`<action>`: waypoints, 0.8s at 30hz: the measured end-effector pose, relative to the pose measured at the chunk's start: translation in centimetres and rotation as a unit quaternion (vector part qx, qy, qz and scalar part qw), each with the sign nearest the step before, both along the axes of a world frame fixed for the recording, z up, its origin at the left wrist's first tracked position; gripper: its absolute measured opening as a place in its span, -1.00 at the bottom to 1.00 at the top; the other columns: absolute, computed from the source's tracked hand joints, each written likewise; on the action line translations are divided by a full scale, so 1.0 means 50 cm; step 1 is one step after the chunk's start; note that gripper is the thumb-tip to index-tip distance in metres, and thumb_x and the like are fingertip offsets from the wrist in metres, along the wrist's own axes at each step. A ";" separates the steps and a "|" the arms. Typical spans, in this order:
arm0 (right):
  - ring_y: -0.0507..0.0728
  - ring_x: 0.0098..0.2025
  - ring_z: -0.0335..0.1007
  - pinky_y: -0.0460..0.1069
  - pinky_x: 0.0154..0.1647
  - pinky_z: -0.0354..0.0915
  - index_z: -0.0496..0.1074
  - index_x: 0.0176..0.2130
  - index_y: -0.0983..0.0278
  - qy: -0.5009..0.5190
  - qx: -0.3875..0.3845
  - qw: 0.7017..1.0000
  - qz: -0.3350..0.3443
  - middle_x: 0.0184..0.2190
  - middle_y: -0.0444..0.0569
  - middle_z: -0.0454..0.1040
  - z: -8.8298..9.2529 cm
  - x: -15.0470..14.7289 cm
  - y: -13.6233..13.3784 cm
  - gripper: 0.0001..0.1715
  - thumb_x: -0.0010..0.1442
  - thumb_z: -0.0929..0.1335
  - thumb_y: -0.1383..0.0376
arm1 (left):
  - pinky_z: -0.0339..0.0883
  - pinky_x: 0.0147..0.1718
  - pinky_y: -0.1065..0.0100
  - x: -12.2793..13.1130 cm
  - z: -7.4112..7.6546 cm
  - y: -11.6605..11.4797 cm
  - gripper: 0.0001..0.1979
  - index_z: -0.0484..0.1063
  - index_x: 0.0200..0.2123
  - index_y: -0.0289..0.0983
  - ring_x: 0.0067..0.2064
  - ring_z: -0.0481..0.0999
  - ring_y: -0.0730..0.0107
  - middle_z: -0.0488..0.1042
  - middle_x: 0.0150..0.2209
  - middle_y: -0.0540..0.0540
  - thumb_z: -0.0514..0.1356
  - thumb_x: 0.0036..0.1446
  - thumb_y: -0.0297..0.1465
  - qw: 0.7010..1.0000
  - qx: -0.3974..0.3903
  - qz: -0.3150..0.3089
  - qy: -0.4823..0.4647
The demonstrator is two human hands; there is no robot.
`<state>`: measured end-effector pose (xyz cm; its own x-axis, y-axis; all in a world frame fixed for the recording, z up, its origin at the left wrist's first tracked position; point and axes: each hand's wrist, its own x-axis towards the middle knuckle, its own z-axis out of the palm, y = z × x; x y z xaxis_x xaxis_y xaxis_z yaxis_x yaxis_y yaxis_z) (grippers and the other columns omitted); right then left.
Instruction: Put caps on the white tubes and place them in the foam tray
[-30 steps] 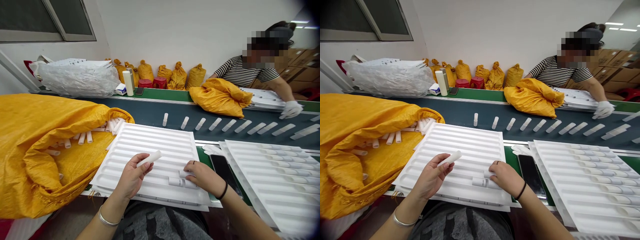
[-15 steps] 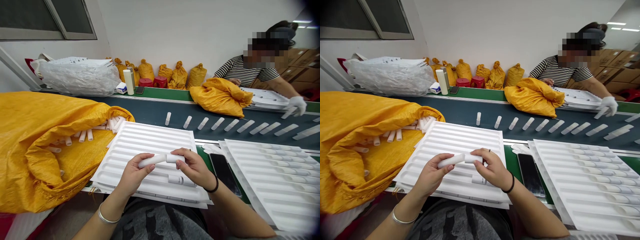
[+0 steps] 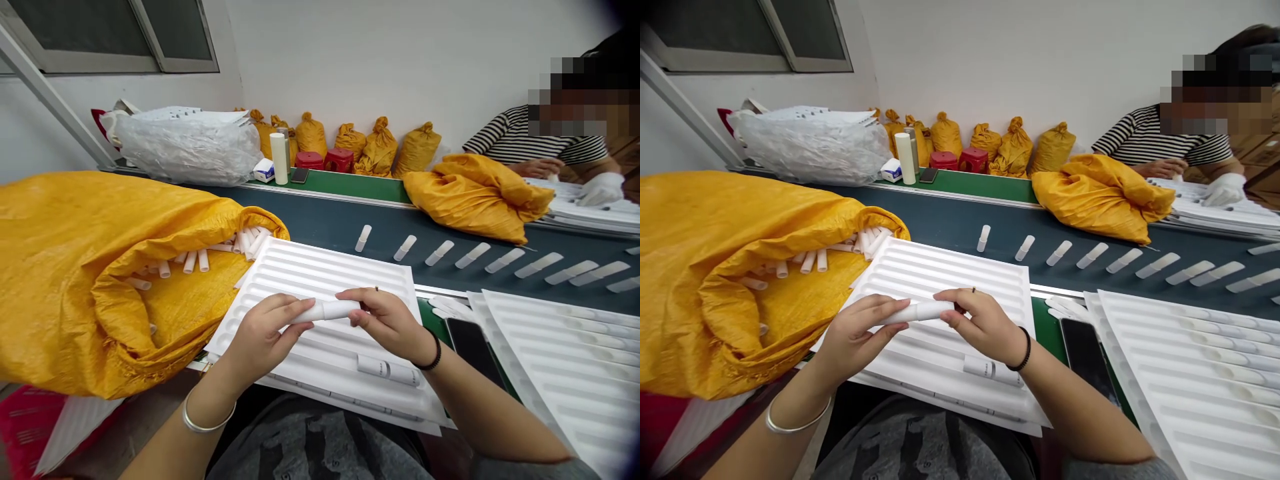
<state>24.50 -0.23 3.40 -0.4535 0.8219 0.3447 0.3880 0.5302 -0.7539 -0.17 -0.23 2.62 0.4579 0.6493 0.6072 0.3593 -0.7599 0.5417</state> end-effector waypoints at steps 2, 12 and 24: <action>0.01 -0.45 0.39 -0.08 -0.41 0.38 0.40 -0.04 0.30 0.057 -0.088 0.994 0.002 -0.41 -0.05 0.45 -0.003 -0.012 0.004 -0.68 0.28 0.27 0.19 | 0.36 -0.18 0.35 -0.006 -0.004 0.006 -0.52 0.33 0.10 -0.21 -0.18 0.44 0.39 0.47 -0.20 -0.12 0.21 0.10 -0.59 0.999 0.051 0.000 0.009; -0.03 -0.47 0.34 -0.12 -0.43 0.34 0.43 -0.07 0.34 0.114 -0.241 0.961 0.071 -0.41 -0.06 0.42 0.009 -0.068 0.010 -0.65 0.27 0.28 0.17 | 0.37 -0.24 0.27 -0.028 -0.013 -0.004 -0.38 0.15 0.22 -0.30 -0.22 0.40 0.33 0.46 -0.23 -0.17 0.19 0.10 -0.64 0.993 0.100 -0.006 0.058; 0.17 -0.12 0.35 0.00 -0.06 0.24 0.46 -0.21 0.30 -0.309 -0.024 0.944 -0.110 -0.19 0.07 0.46 -0.026 -0.119 0.169 -0.77 0.11 0.39 0.24 | 0.26 0.11 0.00 -0.120 -0.074 -0.019 -0.28 -0.07 0.31 -0.15 0.21 0.22 0.02 0.19 0.20 -0.26 0.18 0.16 -0.29 0.971 -0.044 0.196 0.131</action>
<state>18.53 8.20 2.11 -0.3726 0.9275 0.0304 0.8584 0.3569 -0.3685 -6.14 -1.16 -1.07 0.2959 0.8494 0.4369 0.7466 -0.4910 0.4488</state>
